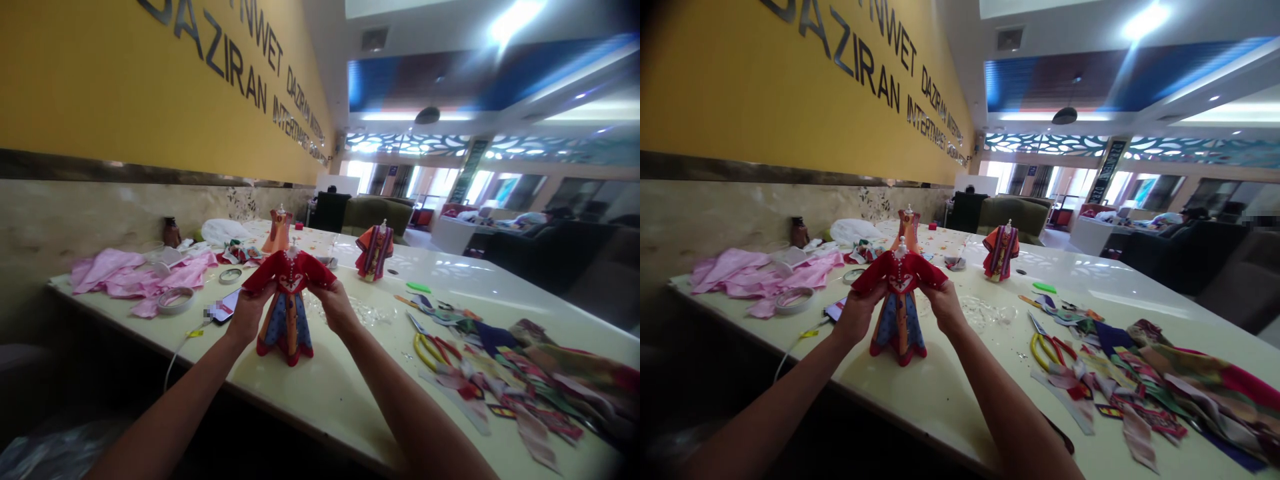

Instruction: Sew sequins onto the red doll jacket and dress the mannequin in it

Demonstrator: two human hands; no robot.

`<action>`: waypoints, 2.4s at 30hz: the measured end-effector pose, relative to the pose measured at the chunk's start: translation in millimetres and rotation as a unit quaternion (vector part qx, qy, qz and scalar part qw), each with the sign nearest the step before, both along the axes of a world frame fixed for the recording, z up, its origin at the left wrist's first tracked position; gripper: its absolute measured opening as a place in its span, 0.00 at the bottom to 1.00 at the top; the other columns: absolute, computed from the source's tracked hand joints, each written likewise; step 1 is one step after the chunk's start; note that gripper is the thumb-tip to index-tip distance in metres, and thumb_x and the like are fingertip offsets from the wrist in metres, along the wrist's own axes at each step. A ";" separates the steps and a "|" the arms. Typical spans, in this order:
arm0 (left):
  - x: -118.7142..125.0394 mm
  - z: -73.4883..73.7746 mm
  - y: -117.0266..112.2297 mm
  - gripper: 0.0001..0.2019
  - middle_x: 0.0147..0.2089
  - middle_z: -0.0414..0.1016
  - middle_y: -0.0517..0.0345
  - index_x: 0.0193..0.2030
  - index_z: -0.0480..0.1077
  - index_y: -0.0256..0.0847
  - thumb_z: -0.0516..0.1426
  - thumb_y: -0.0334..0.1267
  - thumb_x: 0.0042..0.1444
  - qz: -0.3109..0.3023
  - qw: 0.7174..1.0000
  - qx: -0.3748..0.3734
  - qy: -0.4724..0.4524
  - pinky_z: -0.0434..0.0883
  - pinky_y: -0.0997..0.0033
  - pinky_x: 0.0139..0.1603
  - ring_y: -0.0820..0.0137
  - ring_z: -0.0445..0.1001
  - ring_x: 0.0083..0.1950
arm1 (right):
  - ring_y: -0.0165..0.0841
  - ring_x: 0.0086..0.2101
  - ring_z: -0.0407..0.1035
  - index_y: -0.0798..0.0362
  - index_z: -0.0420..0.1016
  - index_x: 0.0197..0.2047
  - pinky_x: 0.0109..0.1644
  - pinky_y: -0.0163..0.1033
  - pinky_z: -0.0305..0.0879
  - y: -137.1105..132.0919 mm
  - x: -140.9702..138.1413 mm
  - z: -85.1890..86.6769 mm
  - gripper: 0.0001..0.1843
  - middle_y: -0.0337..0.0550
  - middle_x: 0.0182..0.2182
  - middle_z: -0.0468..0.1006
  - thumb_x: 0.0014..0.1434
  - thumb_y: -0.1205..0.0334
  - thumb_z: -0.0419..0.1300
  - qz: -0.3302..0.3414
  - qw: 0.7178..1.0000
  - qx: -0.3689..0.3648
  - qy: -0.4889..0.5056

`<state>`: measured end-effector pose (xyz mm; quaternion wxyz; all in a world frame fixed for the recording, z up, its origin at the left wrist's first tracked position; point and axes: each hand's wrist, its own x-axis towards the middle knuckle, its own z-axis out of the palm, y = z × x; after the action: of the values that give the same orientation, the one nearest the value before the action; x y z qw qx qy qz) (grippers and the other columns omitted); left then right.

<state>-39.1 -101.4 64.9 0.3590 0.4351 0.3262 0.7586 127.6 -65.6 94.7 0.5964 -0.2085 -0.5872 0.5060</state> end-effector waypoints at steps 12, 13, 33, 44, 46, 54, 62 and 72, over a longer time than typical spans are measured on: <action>-1.4 -2.9 -0.7 0.21 0.46 0.81 0.54 0.48 0.77 0.40 0.69 0.42 0.46 -0.041 0.999 -0.019 -0.010 0.72 0.64 0.52 0.64 0.77 0.48 | 0.39 0.46 0.71 0.47 0.81 0.41 0.56 0.48 0.63 0.0 3.3 -8.2 0.16 0.38 0.39 0.82 0.45 0.62 0.69 0.029 1.000 -0.008 0.000; -1.9 -3.1 -0.3 0.21 0.46 0.81 0.54 0.47 0.77 0.40 0.69 0.43 0.46 -0.040 0.999 -0.019 -0.011 0.72 0.64 0.52 0.64 0.77 0.47 | 0.39 0.46 0.71 0.47 0.80 0.41 0.56 0.48 0.63 -0.6 3.3 -8.3 0.17 0.38 0.39 0.82 0.45 0.62 0.69 0.031 1.000 -0.007 0.002; -34.5 -12.4 -23.0 0.27 0.56 0.73 0.53 0.59 0.63 0.47 0.65 0.37 0.53 -0.125 0.988 -0.003 0.094 0.66 0.63 0.58 0.65 0.72 0.55 | 0.36 0.40 0.71 0.46 0.73 0.50 0.47 0.42 0.63 -5.9 41.7 -20.9 0.26 0.40 0.39 0.80 0.48 0.52 0.71 0.079 0.991 -0.054 -0.089; -34.5 8.9 -22.7 0.14 0.36 0.77 0.58 0.39 0.73 0.38 0.65 0.45 0.51 -0.013 1.000 -0.021 0.000 0.73 0.70 0.45 0.71 0.76 0.38 | 0.32 0.33 0.71 0.50 0.80 0.35 0.43 0.39 0.66 4.3 45.3 -7.4 0.14 0.39 0.31 0.81 0.50 0.48 0.69 0.025 0.998 -0.049 -0.002; -36.4 8.6 -25.1 0.15 0.39 0.76 0.58 0.43 0.72 0.40 0.63 0.45 0.53 -0.017 1.000 -0.017 0.016 0.73 0.70 0.45 0.71 0.75 0.40 | 0.31 0.32 0.71 0.50 0.80 0.34 0.43 0.38 0.66 3.9 46.5 -4.7 0.14 0.38 0.31 0.81 0.50 0.48 0.69 0.022 0.999 -0.049 -0.005; -44.3 -7.7 -28.5 0.30 0.61 0.60 0.51 0.58 0.58 0.50 0.64 0.32 0.51 0.103 0.938 0.141 0.301 0.70 0.54 0.59 0.64 0.68 0.56 | 0.33 0.32 0.71 0.51 0.81 0.32 0.43 0.40 0.66 3.4 45.1 -5.3 0.15 0.39 0.29 0.80 0.48 0.49 0.70 0.019 0.998 -0.054 -0.021; -30.7 14.4 -32.6 0.12 0.52 0.67 0.52 0.49 0.69 0.45 0.58 0.31 0.59 0.209 0.889 0.187 0.361 0.74 0.60 0.52 0.63 0.70 0.56 | 0.32 0.31 0.70 0.50 0.80 0.31 0.42 0.39 0.66 3.5 44.6 -3.3 0.14 0.39 0.28 0.80 0.48 0.49 0.70 0.017 0.998 -0.053 -0.021; -37.8 8.2 -32.5 0.16 0.57 0.63 0.47 0.50 0.64 0.44 0.58 0.29 0.55 0.135 0.907 0.189 0.351 0.71 0.55 0.57 0.59 0.66 0.61 | 0.31 0.29 0.69 0.51 0.80 0.31 0.39 0.38 0.66 3.3 45.7 -2.3 0.15 0.39 0.27 0.79 0.48 0.49 0.70 0.013 0.998 -0.054 -0.022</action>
<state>-76.9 -133.9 73.1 0.0267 0.6844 0.3377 0.6457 173.2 -62.3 92.5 0.5648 -0.2438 -0.5742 0.5403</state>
